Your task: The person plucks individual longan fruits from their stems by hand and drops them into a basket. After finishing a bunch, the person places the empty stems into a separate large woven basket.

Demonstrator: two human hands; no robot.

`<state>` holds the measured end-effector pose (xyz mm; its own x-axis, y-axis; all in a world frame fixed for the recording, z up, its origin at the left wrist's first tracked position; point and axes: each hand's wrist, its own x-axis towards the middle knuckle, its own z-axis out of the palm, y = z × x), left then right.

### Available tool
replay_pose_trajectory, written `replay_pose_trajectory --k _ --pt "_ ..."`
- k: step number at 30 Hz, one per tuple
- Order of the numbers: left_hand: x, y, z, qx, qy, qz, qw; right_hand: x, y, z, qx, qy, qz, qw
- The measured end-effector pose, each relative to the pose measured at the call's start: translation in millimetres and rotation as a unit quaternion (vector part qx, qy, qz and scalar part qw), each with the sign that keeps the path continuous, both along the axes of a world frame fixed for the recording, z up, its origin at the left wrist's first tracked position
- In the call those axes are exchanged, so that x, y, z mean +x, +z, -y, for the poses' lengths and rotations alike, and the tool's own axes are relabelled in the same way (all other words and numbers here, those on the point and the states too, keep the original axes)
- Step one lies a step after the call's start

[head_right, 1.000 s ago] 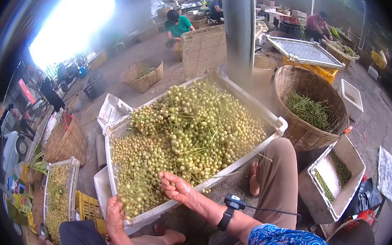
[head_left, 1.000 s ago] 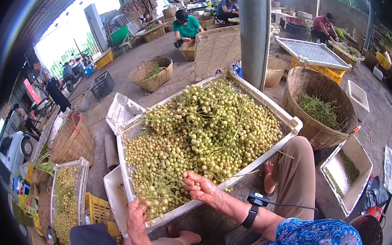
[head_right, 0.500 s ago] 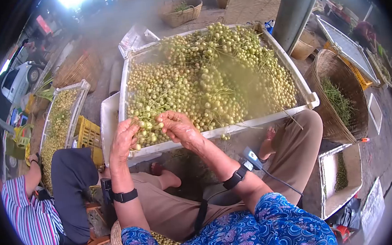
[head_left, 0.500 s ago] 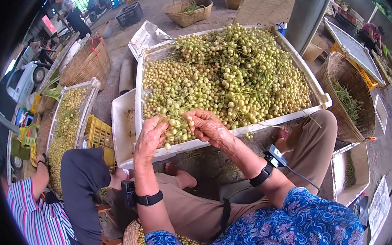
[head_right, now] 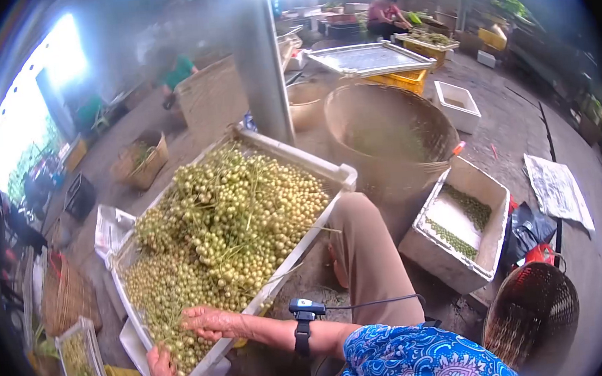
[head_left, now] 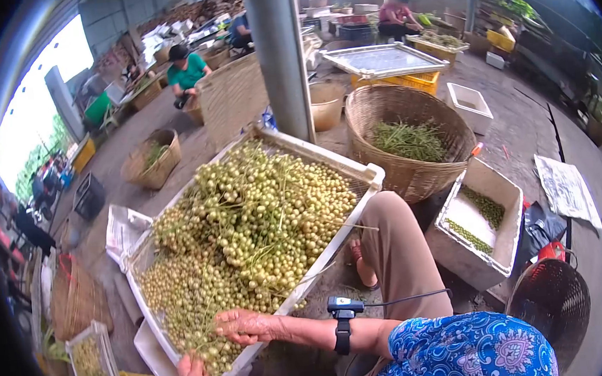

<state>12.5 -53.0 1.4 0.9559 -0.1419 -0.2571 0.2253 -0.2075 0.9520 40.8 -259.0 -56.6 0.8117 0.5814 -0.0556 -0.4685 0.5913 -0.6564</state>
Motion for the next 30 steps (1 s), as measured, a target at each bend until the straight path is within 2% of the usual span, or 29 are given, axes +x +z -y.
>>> replay_pose_trajectory --k 1,2,4,6,8,10,12,14,15,16,17,18,19,20,22,26,30 --pt "7 -7 -15 -0.034 -0.049 -0.014 0.998 1 0 5 0.0 -0.011 0.004 1.0" --pt "4 -3 -11 -0.032 -0.054 -0.014 0.998 -1 -1 7 0.023 0.026 0.026 0.999" --pt "-13 11 4 -0.02 0.107 -0.056 0.992 -4 0 11 0.047 0.062 0.05 0.996" --pt "-15 22 10 0.002 0.111 -0.023 0.994 -8 0 13 0.07 0.13 0.085 0.985" --pt "-13 16 -1 0.015 0.105 -0.017 0.994 -10 -1 7 0.061 0.125 0.085 0.987" --pt "-8 8 -9 0.028 0.096 -0.01 0.995 -11 -2 -3 0.093 0.075 0.042 0.992" --pt "-1 -4 -4 0.038 0.095 -0.013 0.995 -14 -8 2 0.128 0.092 0.021 0.987" --pt "4 -11 8 -0.065 0.186 0.084 0.977 -20 -13 3 0.176 0.12 0.002 0.977" --pt "0 6 8 -0.005 0.141 0.039 0.989 -24 -10 7 0.188 0.108 -0.048 0.975" --pt "-2 16 10 0.025 0.108 0.026 0.994 -21 -10 9 0.174 0.08 -0.01 0.981" --pt "-1 7 8 -0.047 0.148 0.019 0.988 -21 -14 13 0.15 0.029 -0.03 0.988" --pt "-1 -1 0 -0.017 0.163 0.043 0.985 -18 -14 18 0.133 0.022 -0.036 0.99" --pt "-3 11 6 -0.025 0.169 -0.008 0.985 -15 -22 17 0.204 0.033 -0.062 0.977" --pt "-6 22 16 -0.046 0.175 -0.017 0.983 -10 -27 17 0.168 0.024 -0.074 0.983" --pt "1 12 4 -0.056 0.076 0.019 0.995 -6 -26 15 0.063 0.018 -0.053 0.996" --pt "0 21 15 -0.023 0.063 0.008 0.998 -11 -11 1 0.047 0.003 -0.021 0.999" --pt "-2 23 22 -0.043 0.048 -0.001 0.998 -4 -2 -4 0.077 0.045 0.021 0.996"
